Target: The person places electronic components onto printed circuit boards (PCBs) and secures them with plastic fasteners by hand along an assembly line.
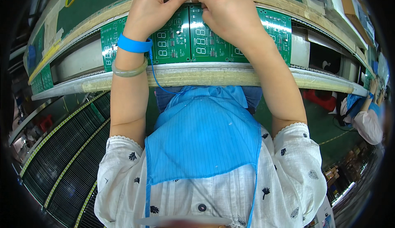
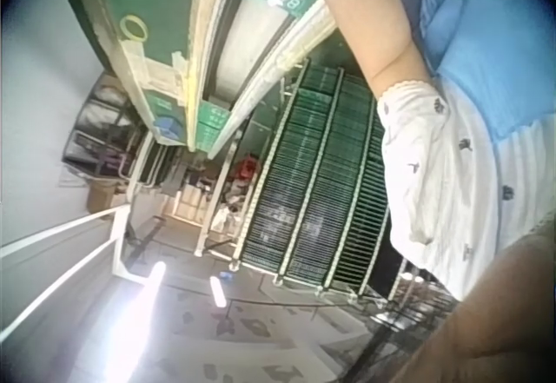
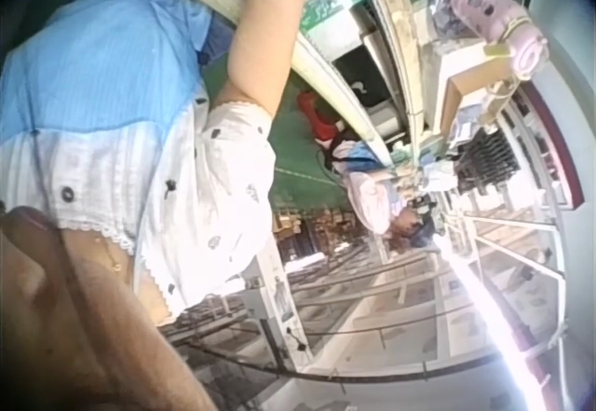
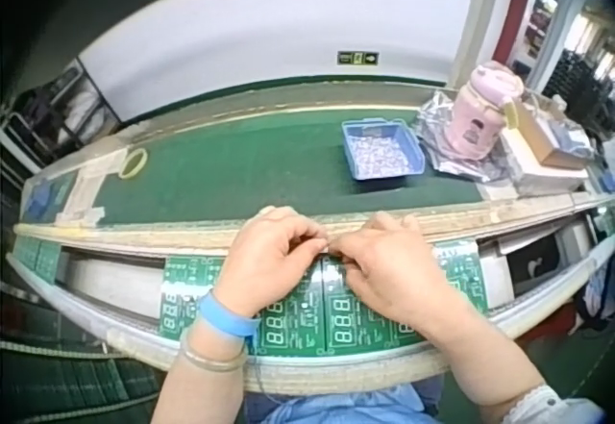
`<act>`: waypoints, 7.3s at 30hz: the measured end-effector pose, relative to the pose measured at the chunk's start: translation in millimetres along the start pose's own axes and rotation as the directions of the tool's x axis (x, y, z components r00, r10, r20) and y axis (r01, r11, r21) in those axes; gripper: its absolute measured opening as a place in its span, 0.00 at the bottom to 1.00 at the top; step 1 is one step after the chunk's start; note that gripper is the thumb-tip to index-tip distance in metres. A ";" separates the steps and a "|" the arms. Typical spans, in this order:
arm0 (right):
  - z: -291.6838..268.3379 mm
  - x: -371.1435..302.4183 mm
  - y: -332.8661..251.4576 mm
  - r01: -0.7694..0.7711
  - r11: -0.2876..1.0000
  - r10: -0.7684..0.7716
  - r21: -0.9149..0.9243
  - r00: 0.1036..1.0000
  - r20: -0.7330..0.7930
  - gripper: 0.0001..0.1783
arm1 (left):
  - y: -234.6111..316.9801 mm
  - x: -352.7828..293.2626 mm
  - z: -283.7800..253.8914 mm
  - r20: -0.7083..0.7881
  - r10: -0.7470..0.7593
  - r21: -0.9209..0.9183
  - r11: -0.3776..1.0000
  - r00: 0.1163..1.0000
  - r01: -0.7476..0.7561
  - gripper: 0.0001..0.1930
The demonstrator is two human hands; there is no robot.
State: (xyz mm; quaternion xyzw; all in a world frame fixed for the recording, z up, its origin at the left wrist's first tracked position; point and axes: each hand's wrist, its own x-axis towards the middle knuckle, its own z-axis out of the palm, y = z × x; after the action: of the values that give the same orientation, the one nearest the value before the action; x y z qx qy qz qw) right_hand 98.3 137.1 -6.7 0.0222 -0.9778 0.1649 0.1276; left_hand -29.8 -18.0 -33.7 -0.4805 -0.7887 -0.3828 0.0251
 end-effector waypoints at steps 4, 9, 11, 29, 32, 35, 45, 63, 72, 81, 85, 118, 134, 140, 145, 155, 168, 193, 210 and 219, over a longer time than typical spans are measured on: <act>-1.9 -1.6 0.0 -0.005 1.000 0.005 -0.005 1.000 -0.018 0.17 | 2.5 -1.2 -2.9 0.030 -0.008 -0.012 1.000 1.000 0.009 0.08; -13.9 -1.6 16.1 -0.158 0.945 0.147 0.287 0.987 0.060 0.19 | 7.2 -1.2 -5.2 0.109 -0.032 -0.044 0.998 0.994 0.037 0.08; -14.5 -3.0 21.1 -0.230 0.915 0.213 0.332 0.973 0.089 0.19 | 7.4 -1.3 -4.1 0.131 0.000 -0.024 1.000 0.991 0.003 0.08; -13.2 -3.0 32.5 -0.246 0.852 0.245 0.462 0.967 0.062 0.17 | 15.5 -2.1 4.5 0.159 0.051 0.017 0.998 0.986 -0.055 0.06; -13.3 -3.3 33.1 -0.238 0.859 0.240 0.453 0.969 0.054 0.17 | 16.8 -1.8 4.1 0.162 0.055 0.040 0.997 0.985 -0.062 0.06; -13.3 -3.4 33.1 -0.246 0.848 0.247 0.470 0.967 0.059 0.17 | 19.0 -1.5 3.7 0.166 0.054 0.050 0.997 0.985 -0.063 0.06; -13.6 -3.3 33.3 -0.235 0.860 0.245 0.452 0.969 0.037 0.16 | 23.6 -1.1 3.3 0.173 0.079 0.143 0.984 0.982 -0.105 0.05; -20.4 -5.3 45.7 -0.253 0.830 0.289 0.497 0.957 0.005 0.15 | 55.5 -28.0 -30.8 0.059 -0.024 0.330 0.944 0.998 0.004 0.07; -62.5 36.8 52.8 -0.259 0.940 0.286 0.223 0.953 -0.097 0.09 | 103.5 -89.1 -48.9 0.255 -0.277 0.606 0.792 0.926 0.071 0.18; -73.7 67.0 111.3 -0.021 0.999 0.019 -0.047 0.999 -0.039 0.11 | 120.0 -71.7 -24.3 0.303 -0.156 0.559 0.828 0.940 -0.043 0.22; -47.2 87.6 93.9 -0.076 0.846 0.146 -0.528 0.985 0.092 0.09 | 124.4 -48.1 -33.5 0.445 -0.111 0.436 0.893 0.888 -0.107 0.19; -50.0 68.2 93.1 0.007 0.975 0.077 0.220 0.926 -0.370 0.09 | 31.8 139.5 12.6 0.243 -0.319 -0.566 0.720 0.916 0.401 0.10; -33.8 13.0 78.6 -0.230 0.251 0.448 0.940 0.889 0.097 0.06 | 42.5 72.3 -12.2 0.349 -0.424 -0.697 0.479 0.836 0.534 0.06; -19.5 -6.9 95.3 -0.292 0.255 0.400 0.922 0.900 0.174 0.15 | 35.0 45.3 4.7 0.222 -0.279 -0.745 0.569 0.934 0.347 0.08; -21.1 -13.4 80.4 -0.283 0.305 0.396 0.909 0.906 0.149 0.14 | 29.6 29.6 8.3 0.240 -0.287 -0.715 0.594 0.927 0.369 0.11; -13.8 -21.7 84.7 -0.314 0.283 0.421 0.906 0.890 0.176 0.15 | 33.6 15.9 8.8 0.171 -0.314 -0.617 0.705 0.934 0.350 0.09; -12.4 -26.4 81.0 -0.235 0.317 0.364 0.919 0.925 0.111 0.13 | 34.8 10.0 13.1 0.218 -0.323 -0.731 0.571 0.921 0.374 0.10; -19.8 -33.9 52.9 -0.117 0.987 0.122 0.113 0.992 -0.039 0.09 | 25.9 7.8 20.2 0.175 -0.290 -0.667 0.668 0.941 0.330 0.10; -20.1 -35.1 39.7 -0.101 0.995 0.100 -0.012 0.991 -0.093 0.07 | 31.2 9.1 19.5 0.282 -0.441 -0.714 0.497 0.852 0.493 0.05; -19.3 -35.4 36.2 -0.107 0.994 0.104 -0.038 0.992 -0.074 0.08 | 26.5 5.0 26.3 0.117 -0.295 -0.510 0.802 0.948 0.312 0.09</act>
State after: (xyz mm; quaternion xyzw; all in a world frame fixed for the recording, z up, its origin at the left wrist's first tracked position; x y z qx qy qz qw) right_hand 134.1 177.7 -9.6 -0.0384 -0.9756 0.1517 0.1542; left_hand -3.2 8.7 -34.8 -0.3427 -0.7219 -0.5734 -0.1805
